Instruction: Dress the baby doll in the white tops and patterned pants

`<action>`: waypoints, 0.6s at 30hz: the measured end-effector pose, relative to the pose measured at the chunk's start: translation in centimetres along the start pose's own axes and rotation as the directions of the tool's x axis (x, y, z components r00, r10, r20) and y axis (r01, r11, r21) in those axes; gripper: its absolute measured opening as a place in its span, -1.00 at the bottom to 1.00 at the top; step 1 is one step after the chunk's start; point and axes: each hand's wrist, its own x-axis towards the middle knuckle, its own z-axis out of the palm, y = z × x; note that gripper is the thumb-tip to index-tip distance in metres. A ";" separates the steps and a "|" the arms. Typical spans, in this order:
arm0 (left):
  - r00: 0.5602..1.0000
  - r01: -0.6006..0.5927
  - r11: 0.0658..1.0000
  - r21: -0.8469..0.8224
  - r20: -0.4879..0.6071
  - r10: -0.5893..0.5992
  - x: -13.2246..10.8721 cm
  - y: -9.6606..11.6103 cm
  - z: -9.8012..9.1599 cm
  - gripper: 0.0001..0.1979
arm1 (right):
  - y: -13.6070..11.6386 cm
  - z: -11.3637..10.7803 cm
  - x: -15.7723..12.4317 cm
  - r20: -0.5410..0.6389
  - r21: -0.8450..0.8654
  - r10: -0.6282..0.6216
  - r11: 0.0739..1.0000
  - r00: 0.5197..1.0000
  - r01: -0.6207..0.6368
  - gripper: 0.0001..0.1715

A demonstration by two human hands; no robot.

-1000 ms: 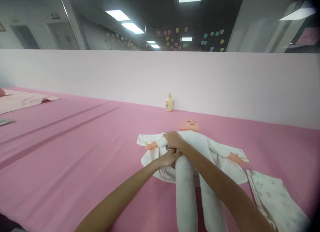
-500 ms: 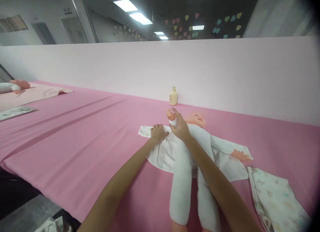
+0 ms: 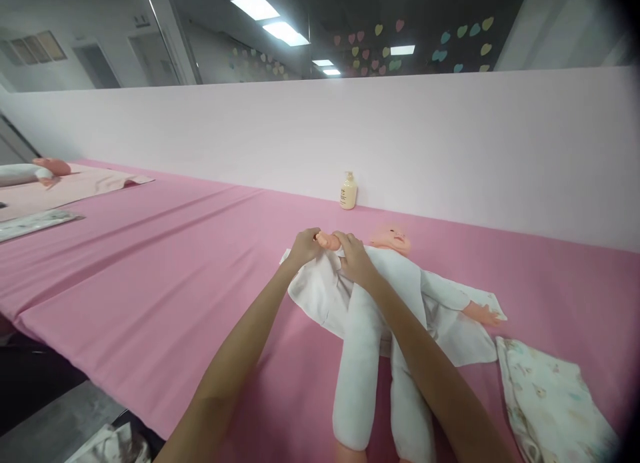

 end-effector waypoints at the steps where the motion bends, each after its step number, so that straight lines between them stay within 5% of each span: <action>1: 0.999 0.035 0.990 -0.138 0.038 -0.030 0.1 0.0 -0.1 -0.93 | -0.1 0.1 -0.1 0.013 -0.011 0.014 1.000 1.000 -0.013 -0.47; 3: 0.986 0.156 0.908 -0.389 0.110 -0.122 0.4 0.1 -0.4 -0.92 | -0.2 0.4 -0.1 0.057 -0.056 0.038 0.998 0.998 -0.035 -0.52; 6: 0.968 0.250 0.819 -0.517 0.139 -0.208 0.3 0.9 -0.8 -0.79 | -0.6 0.7 -0.3 0.141 -0.142 0.073 0.988 0.987 -0.052 -0.52; 11: 0.998 0.068 0.958 -0.277 0.014 -0.066 -1.4 3.9 -1.0 -0.87 | -1.2 1.1 -0.7 0.144 -0.250 0.104 0.966 0.984 -0.066 -0.60; 18: 0.986 -0.069 0.973 -0.221 0.136 0.101 -4.4 7.2 1.9 -0.87 | -1.4 2.1 -0.7 0.191 -0.368 0.162 0.926 0.968 -0.082 -0.58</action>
